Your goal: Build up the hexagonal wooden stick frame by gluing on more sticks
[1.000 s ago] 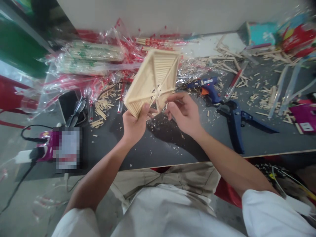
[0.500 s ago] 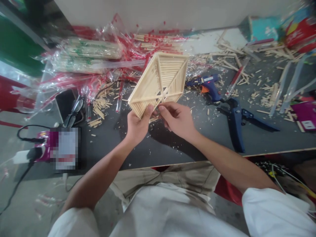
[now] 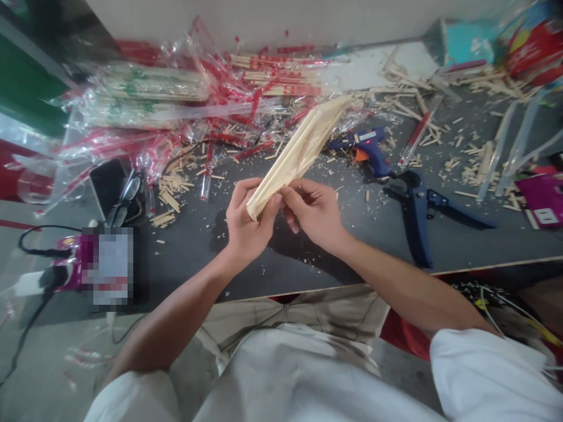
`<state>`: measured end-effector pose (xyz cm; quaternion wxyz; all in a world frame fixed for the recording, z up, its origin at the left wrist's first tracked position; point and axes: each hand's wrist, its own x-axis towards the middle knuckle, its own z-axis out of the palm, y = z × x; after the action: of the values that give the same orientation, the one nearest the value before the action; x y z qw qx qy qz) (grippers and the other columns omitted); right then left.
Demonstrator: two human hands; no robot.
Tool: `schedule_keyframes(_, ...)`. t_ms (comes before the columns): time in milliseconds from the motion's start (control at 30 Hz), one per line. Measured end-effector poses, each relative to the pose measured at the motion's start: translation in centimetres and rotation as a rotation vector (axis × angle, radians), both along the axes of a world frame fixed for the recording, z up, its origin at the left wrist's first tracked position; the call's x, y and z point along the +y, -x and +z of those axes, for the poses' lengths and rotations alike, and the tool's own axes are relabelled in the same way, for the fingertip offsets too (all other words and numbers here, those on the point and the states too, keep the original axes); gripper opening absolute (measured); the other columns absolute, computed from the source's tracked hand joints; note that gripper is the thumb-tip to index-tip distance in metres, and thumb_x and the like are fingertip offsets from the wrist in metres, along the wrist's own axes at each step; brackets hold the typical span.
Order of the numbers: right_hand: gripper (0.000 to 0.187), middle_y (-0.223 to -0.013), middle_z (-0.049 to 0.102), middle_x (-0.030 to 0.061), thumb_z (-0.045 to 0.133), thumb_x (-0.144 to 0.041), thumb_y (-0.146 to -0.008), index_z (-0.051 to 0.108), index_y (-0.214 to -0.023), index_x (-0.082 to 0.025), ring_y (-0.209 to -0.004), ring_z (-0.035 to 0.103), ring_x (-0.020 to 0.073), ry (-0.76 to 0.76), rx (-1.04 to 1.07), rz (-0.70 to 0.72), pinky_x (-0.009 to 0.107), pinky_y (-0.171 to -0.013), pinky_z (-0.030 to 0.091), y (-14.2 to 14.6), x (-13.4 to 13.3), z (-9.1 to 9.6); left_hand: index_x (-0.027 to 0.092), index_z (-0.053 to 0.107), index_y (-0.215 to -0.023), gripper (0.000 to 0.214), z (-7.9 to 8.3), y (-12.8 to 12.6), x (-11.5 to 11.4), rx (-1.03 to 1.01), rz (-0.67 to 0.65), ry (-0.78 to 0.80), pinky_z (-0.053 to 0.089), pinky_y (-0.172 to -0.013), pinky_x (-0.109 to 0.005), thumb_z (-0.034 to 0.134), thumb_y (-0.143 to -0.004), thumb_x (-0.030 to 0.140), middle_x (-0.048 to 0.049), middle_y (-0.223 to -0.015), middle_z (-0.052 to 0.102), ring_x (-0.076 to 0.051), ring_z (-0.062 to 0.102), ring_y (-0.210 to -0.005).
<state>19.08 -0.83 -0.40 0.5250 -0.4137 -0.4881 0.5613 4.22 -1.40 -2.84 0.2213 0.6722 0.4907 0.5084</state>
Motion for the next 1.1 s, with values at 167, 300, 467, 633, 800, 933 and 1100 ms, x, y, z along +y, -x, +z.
schedule_keyframes(167, 0.045, -0.051, 0.059, -0.0064, 0.080, -0.061, -0.082, 0.064, -0.069, -0.021, -0.034, 0.046, 0.0049, 0.038, 0.082, 0.008, 0.020, -0.031, 0.037, 0.12, 0.09, -0.45, 0.022, 0.075, -0.092, 0.027, 0.34, -0.14, -0.13, -0.008, 0.032, 0.005, 0.066, -0.078, -0.037, 0.062, -0.103, 0.044, -0.0079, -0.091, 0.074, -0.019, 0.074, -0.080)
schedule_keyframes(300, 0.045, -0.057, 0.063, -0.0053, 0.084, -0.061, -0.077, 0.065, -0.069, -0.021, -0.038, 0.048, 0.0051, 0.100, 0.122, -0.008, 0.020, -0.031, 0.039, 0.32, 0.15, -0.69, 0.022, 0.075, -0.089, 0.027, 0.26, -0.34, -0.27, 0.009, 0.053, 0.022, 0.065, -0.078, -0.035, 0.062, -0.102, 0.041, -0.0065, -0.088, 0.074, -0.017, 0.073, -0.078)
schedule_keyframes(467, 0.045, -0.056, 0.062, -0.0061, 0.089, -0.058, -0.072, 0.065, -0.069, -0.021, -0.037, 0.046, 0.0047, 0.142, 0.197, 0.005, 0.019, -0.030, 0.038, 0.38, 0.17, -0.53, 0.020, 0.070, -0.079, 0.030, -0.08, -0.56, -0.44, -0.031, 0.087, 0.041, 0.063, -0.078, -0.032, 0.066, -0.100, 0.041, -0.0059, -0.087, 0.071, -0.016, 0.071, -0.078)
schedule_keyframes(633, 0.044, -0.055, 0.062, -0.0069, 0.088, -0.056, -0.074, 0.063, -0.069, -0.020, -0.034, 0.046, 0.0039, 0.140, 0.208, 0.022, 0.018, -0.030, 0.039, 0.36, 0.10, -0.39, 0.020, 0.071, -0.080, 0.034, -0.20, -0.64, -0.56, -0.068, 0.058, 0.067, 0.061, -0.075, -0.033, 0.063, -0.102, 0.045, -0.0053, -0.083, 0.069, -0.016, 0.068, -0.076)
schedule_keyframes(800, 0.042, -0.055, 0.062, -0.0078, 0.085, -0.055, -0.079, 0.061, -0.071, -0.021, -0.035, 0.048, 0.0036, 0.139, 0.201, 0.031, 0.017, -0.032, 0.043, 0.42, 0.02, -0.67, 0.021, 0.070, -0.076, 0.037, -0.18, -0.77, -0.64, -0.082, 0.048, 0.079, 0.059, -0.070, -0.031, 0.062, -0.103, 0.046, -0.0051, -0.079, 0.067, -0.015, 0.066, -0.072)
schedule_keyframes(933, 0.045, -0.055, 0.063, -0.0080, 0.087, -0.056, -0.075, 0.059, -0.071, -0.021, -0.035, 0.049, 0.0042, 0.158, 0.225, 0.002, 0.017, -0.031, 0.042, 0.58, -0.07, -0.51, 0.022, 0.070, -0.077, 0.038, -0.31, -0.87, -0.76, -0.072, 0.045, 0.070, 0.061, -0.070, -0.033, 0.060, -0.103, 0.047, -0.0054, -0.080, 0.067, -0.016, 0.067, -0.072)
schedule_keyframes(1100, 0.047, -0.054, 0.060, -0.0088, 0.089, -0.055, -0.072, 0.057, -0.067, -0.021, -0.035, 0.047, 0.0038, 0.189, 0.235, -0.007, 0.017, -0.030, 0.040, 0.72, -0.13, -0.02, 0.022, 0.072, -0.082, 0.034, -0.44, -0.82, -0.87, -0.008, 0.055, 0.035, 0.063, -0.074, -0.036, 0.059, -0.104, 0.044, -0.0063, -0.083, 0.068, -0.018, 0.070, -0.078)
